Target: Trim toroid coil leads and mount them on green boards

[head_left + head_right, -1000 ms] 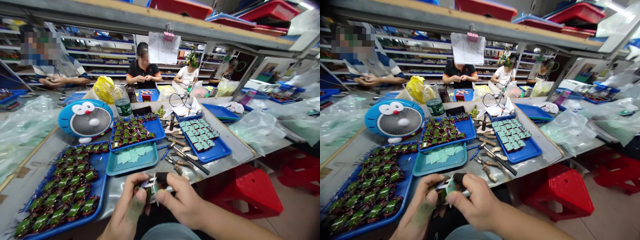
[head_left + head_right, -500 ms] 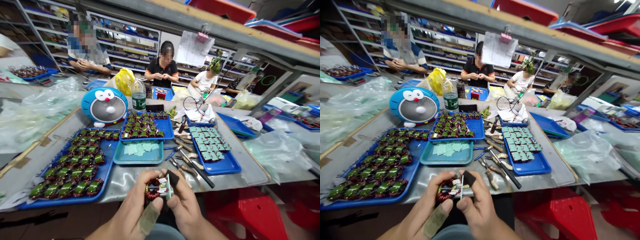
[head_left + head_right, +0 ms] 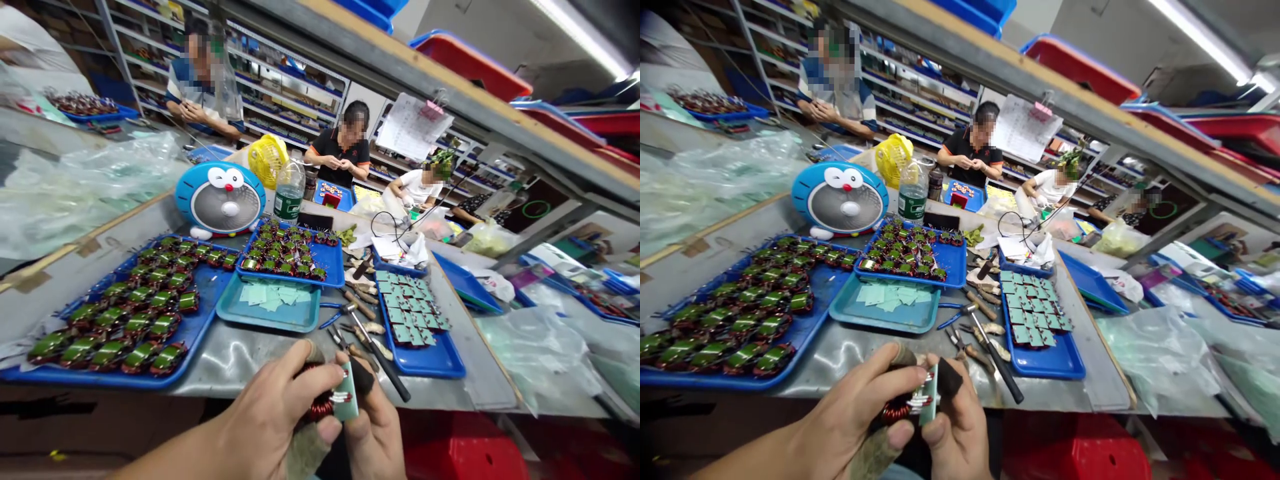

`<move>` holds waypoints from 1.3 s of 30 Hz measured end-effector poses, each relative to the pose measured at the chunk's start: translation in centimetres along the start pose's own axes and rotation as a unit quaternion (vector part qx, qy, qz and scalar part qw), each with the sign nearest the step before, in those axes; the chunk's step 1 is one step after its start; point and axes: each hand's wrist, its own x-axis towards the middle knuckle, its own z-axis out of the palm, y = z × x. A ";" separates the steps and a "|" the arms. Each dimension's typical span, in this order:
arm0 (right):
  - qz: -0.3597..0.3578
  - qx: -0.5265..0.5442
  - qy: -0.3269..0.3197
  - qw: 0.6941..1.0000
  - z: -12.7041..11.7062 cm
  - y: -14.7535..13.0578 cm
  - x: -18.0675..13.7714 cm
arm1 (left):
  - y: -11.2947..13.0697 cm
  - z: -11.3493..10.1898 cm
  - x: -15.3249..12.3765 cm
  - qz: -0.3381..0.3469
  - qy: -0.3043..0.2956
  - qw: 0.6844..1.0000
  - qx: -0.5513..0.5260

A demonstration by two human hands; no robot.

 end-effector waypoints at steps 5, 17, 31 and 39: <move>0.005 0.049 0.031 0.998 0.6 -0.2 -0.2 | -0.3 0.7 -0.7 0.002 -0.014 1.000 -0.007; -0.050 -0.097 0.039 0.993 -1.0 -0.5 -0.6 | 0.5 -0.7 1.9 0.048 -0.073 0.996 0.020; 0.012 -0.004 0.022 1.000 -0.6 -1.9 0.6 | 2.3 0.3 1.9 -0.005 -0.058 0.992 -0.116; -0.055 -0.135 0.018 0.989 -0.5 -2.2 0.6 | 1.5 0.1 1.0 -0.027 -0.042 0.989 -0.140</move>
